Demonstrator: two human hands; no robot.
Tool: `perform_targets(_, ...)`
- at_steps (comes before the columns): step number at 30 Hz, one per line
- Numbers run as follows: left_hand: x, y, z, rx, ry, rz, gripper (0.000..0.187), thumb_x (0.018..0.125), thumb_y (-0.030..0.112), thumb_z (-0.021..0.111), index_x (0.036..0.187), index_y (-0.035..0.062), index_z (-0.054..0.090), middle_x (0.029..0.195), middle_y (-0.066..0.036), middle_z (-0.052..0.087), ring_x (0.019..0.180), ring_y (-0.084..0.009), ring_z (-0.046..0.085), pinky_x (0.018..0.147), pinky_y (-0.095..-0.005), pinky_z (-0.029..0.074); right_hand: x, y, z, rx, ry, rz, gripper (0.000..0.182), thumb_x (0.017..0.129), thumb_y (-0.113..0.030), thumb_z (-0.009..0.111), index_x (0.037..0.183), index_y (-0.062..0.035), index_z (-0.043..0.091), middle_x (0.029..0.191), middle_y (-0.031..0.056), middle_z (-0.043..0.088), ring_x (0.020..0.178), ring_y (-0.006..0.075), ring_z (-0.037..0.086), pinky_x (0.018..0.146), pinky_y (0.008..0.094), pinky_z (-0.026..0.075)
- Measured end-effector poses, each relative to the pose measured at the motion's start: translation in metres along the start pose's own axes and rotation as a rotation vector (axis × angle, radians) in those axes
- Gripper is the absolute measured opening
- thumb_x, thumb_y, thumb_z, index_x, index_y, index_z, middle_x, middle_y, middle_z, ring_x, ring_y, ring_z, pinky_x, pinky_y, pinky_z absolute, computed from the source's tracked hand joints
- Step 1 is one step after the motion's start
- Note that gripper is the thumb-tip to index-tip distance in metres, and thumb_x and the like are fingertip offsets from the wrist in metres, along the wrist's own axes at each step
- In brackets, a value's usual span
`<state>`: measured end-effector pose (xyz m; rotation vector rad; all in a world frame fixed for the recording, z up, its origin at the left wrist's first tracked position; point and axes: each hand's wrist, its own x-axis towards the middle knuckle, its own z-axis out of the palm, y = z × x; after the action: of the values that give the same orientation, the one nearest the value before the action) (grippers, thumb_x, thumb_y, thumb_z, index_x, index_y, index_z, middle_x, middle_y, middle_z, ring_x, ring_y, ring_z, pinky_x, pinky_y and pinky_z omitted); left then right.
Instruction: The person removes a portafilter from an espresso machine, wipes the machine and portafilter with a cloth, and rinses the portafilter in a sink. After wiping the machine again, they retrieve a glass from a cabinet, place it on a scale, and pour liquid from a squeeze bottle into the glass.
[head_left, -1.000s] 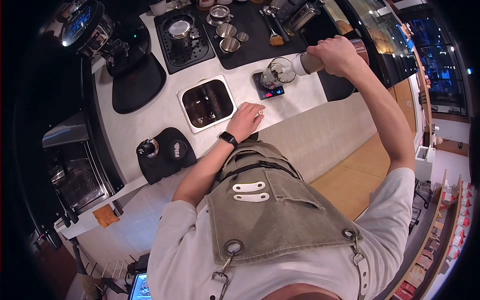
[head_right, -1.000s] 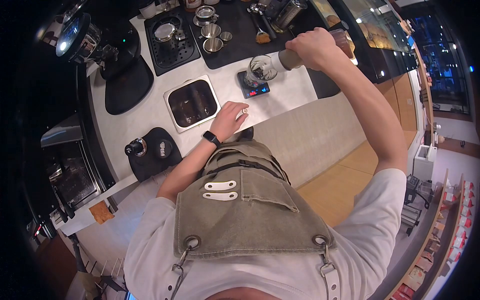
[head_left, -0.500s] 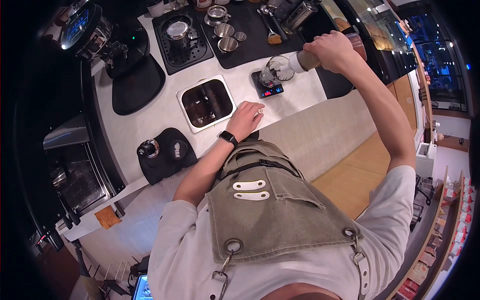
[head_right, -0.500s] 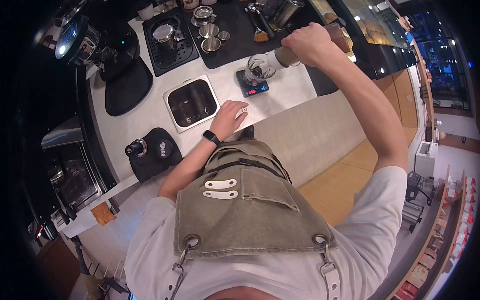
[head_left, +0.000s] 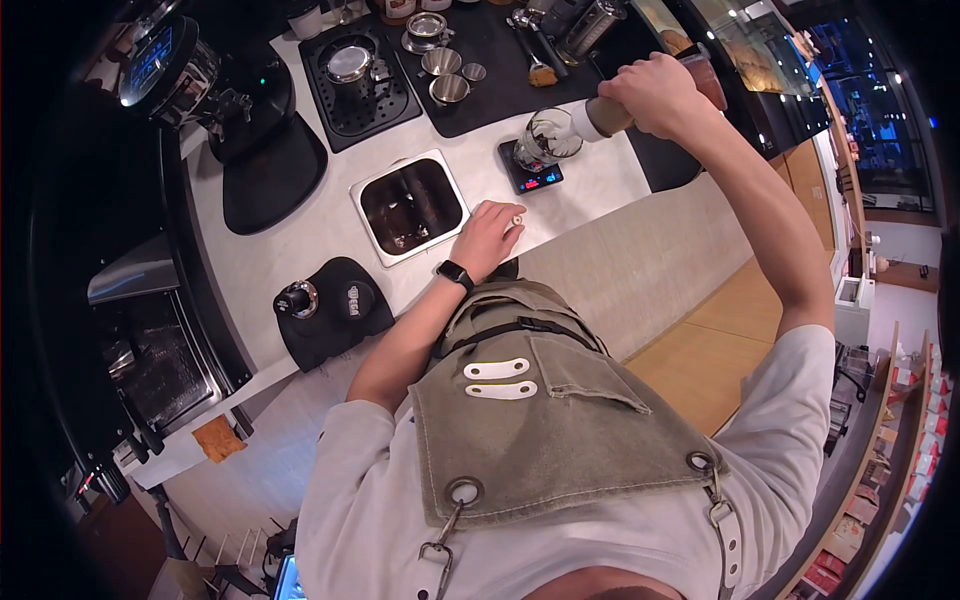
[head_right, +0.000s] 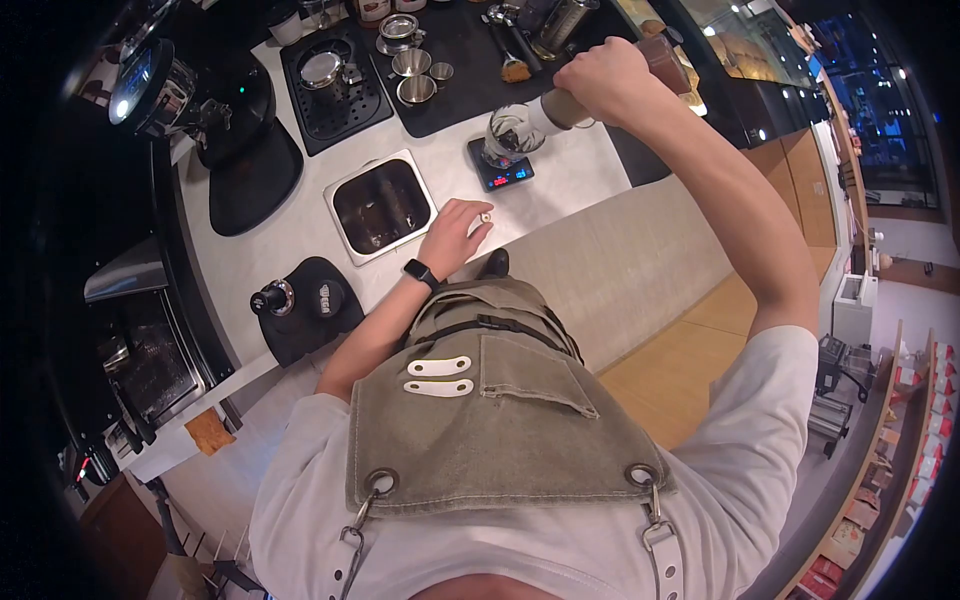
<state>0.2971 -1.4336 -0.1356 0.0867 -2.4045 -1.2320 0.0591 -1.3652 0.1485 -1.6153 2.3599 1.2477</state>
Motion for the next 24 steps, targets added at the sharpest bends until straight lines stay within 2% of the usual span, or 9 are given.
perform_targets(17, 0.0, -0.001, 0.0, -0.006, 0.008, 0.004, 0.025, 0.091, 0.015, 0.07, 0.115, 0.0079, 0.067, 0.107, -0.01, 0.069, 0.107, -0.0296, 0.061, 0.092, -0.041, 0.051, -0.002, 0.003, 0.002, 0.007, 0.042, 0.006, 0.034, 0.075, -0.011, 0.08, 0.107, -0.0193, 0.07, 0.099, 0.0029, 0.072, 0.101, 0.023, 0.071, 0.088, 0.0381, 0.053)
perform_targets(23, 0.001, 0.0, -0.001, -0.011, 0.011, 0.009, 0.025, 0.091, 0.015, 0.07, 0.114, 0.0071, 0.067, 0.107, -0.01, 0.069, 0.107, -0.0297, 0.061, 0.092, -0.0412, 0.051, -0.007, 0.008, 0.011, 0.025, 0.093, 0.036, 0.045, 0.072, -0.011, 0.081, 0.115, -0.0192, 0.068, 0.098, 0.0043, 0.075, 0.097, 0.0248, 0.074, 0.08, 0.0387, 0.057)
perform_targets(24, 0.001, 0.0, -0.001, -0.01, 0.014, 0.019, 0.025, 0.091, 0.015, 0.07, 0.114, 0.007, 0.067, 0.107, -0.01, 0.069, 0.107, -0.0297, 0.061, 0.091, -0.0412, 0.051, -0.01, 0.01, 0.012, 0.037, 0.068, 0.036, 0.05, 0.069, -0.011, 0.083, 0.116, -0.0187, 0.067, 0.098, 0.0047, 0.075, 0.097, 0.0254, 0.074, 0.08, 0.039, 0.057)
